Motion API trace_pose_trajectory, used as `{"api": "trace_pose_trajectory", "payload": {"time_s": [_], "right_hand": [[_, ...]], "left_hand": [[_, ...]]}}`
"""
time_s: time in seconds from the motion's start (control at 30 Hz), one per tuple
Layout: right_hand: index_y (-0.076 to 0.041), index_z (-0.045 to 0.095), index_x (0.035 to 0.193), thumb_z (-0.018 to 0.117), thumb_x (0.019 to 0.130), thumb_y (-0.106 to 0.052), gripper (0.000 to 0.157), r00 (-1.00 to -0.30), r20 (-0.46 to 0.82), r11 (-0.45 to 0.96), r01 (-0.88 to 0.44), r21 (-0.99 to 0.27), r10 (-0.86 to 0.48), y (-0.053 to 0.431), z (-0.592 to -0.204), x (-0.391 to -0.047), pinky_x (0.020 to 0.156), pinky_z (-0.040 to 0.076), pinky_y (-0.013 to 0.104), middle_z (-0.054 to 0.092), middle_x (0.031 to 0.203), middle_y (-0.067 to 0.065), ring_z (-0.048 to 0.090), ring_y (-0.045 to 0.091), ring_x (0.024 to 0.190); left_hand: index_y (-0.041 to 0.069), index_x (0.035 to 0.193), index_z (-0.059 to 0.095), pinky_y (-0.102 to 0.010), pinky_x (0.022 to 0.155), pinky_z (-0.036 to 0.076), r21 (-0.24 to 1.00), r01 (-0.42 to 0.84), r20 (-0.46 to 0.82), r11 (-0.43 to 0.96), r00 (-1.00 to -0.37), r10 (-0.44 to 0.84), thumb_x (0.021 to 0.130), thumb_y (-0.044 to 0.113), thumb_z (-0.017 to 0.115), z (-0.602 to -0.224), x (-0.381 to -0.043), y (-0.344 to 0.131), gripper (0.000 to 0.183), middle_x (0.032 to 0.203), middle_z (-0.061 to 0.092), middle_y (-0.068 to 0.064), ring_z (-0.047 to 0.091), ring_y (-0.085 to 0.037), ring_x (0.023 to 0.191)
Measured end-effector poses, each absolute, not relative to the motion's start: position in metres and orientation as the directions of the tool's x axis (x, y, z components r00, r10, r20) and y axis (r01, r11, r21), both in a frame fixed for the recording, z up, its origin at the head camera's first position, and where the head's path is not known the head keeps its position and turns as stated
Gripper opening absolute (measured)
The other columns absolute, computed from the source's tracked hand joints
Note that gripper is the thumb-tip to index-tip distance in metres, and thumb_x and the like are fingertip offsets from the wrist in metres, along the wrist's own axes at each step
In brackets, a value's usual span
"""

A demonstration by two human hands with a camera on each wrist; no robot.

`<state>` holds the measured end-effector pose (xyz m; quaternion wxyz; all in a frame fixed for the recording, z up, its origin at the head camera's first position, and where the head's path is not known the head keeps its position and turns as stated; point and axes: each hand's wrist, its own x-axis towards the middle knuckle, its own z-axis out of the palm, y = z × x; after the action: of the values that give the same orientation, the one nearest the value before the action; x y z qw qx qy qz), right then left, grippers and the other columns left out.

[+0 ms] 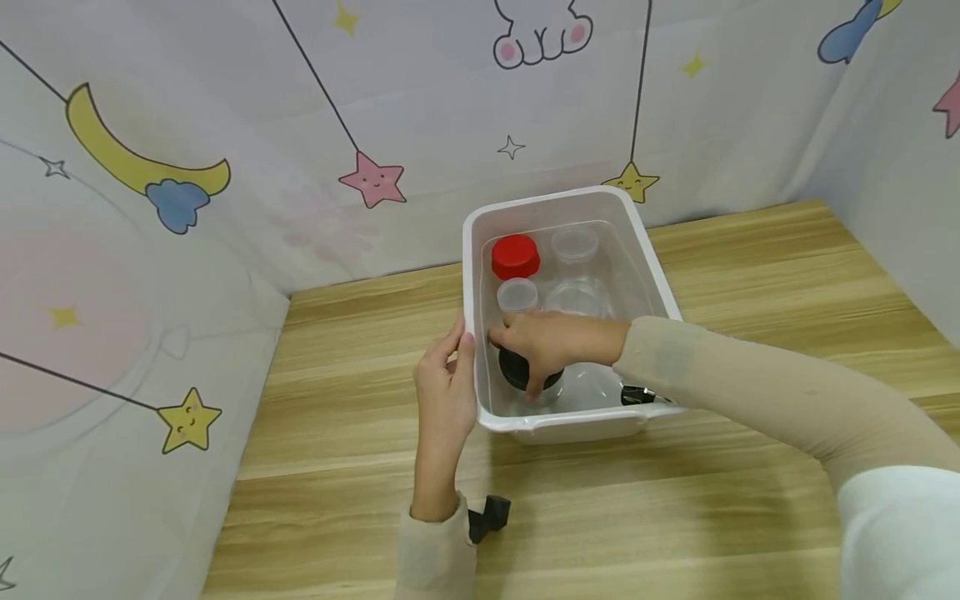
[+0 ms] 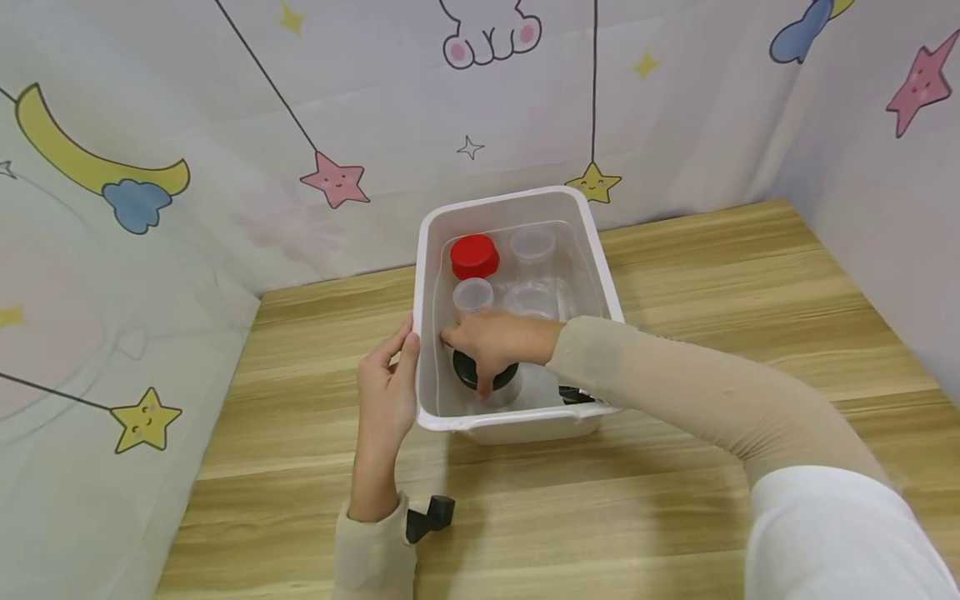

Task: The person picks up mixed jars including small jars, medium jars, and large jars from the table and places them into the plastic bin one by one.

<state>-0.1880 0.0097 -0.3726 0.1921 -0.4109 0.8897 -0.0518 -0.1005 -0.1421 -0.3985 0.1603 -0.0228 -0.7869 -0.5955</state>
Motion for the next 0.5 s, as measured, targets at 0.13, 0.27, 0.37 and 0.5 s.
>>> {"api": "trace_pose_trajectory", "payload": {"time_s": [0.13, 0.27, 0.37, 0.5], "right_hand": [[-0.009, 0.052, 0.130, 0.094, 0.068, -0.029, 0.077, -0.581, -0.293, 0.648, -0.720, -0.249, -0.759, 0.010, -0.369, -0.187, 0.087, 0.054, 0.041, 0.054, 0.117, 0.009, 0.058, 0.027, 0.107], [-0.008, 0.052, 0.129, 0.093, 0.070, -0.029, 0.075, -0.573, -0.278, 0.635, -0.728, -0.258, -0.771, 0.011, -0.365, -0.186, 0.089, 0.054, 0.042, 0.056, 0.119, 0.011, 0.060, 0.027, 0.107], [-0.007, 0.052, 0.128, 0.092, 0.071, -0.030, 0.073, -0.574, -0.280, 0.636, -0.728, -0.256, -0.769, 0.012, -0.362, -0.185, 0.089, 0.054, 0.042, 0.057, 0.120, 0.011, 0.060, 0.028, 0.106], [-0.007, 0.053, 0.129, 0.091, 0.073, -0.031, 0.071, -0.578, -0.281, 0.640, -0.728, -0.247, -0.766, 0.012, -0.357, -0.183, 0.088, 0.054, 0.042, 0.057, 0.121, 0.011, 0.060, 0.028, 0.107]], "left_hand": [[0.002, 0.139, 0.056, -0.048, 0.073, 0.060, 0.930, 0.228, 0.280, 0.290, -0.948, -0.153, 0.104, 0.017, 0.054, -0.398, -0.100, -0.142, 0.038, 0.113, 0.063, -0.022, 0.072, -0.037, 0.089], [0.001, 0.139, 0.056, -0.048, 0.074, 0.060, 0.929, 0.228, 0.280, 0.292, -0.949, -0.148, 0.105, 0.018, 0.054, -0.398, -0.099, -0.142, 0.038, 0.114, 0.062, -0.023, 0.071, -0.037, 0.090], [0.001, 0.139, 0.056, -0.048, 0.074, 0.060, 0.928, 0.223, 0.276, 0.298, -0.950, -0.149, 0.105, 0.018, 0.053, -0.398, -0.098, -0.143, 0.038, 0.114, 0.062, -0.022, 0.071, -0.037, 0.090], [0.003, 0.140, 0.056, -0.047, 0.073, 0.060, 0.931, 0.213, 0.265, 0.296, -0.952, -0.152, 0.105, 0.019, 0.053, -0.398, -0.099, -0.143, 0.038, 0.113, 0.063, -0.021, 0.072, -0.035, 0.088]]}}
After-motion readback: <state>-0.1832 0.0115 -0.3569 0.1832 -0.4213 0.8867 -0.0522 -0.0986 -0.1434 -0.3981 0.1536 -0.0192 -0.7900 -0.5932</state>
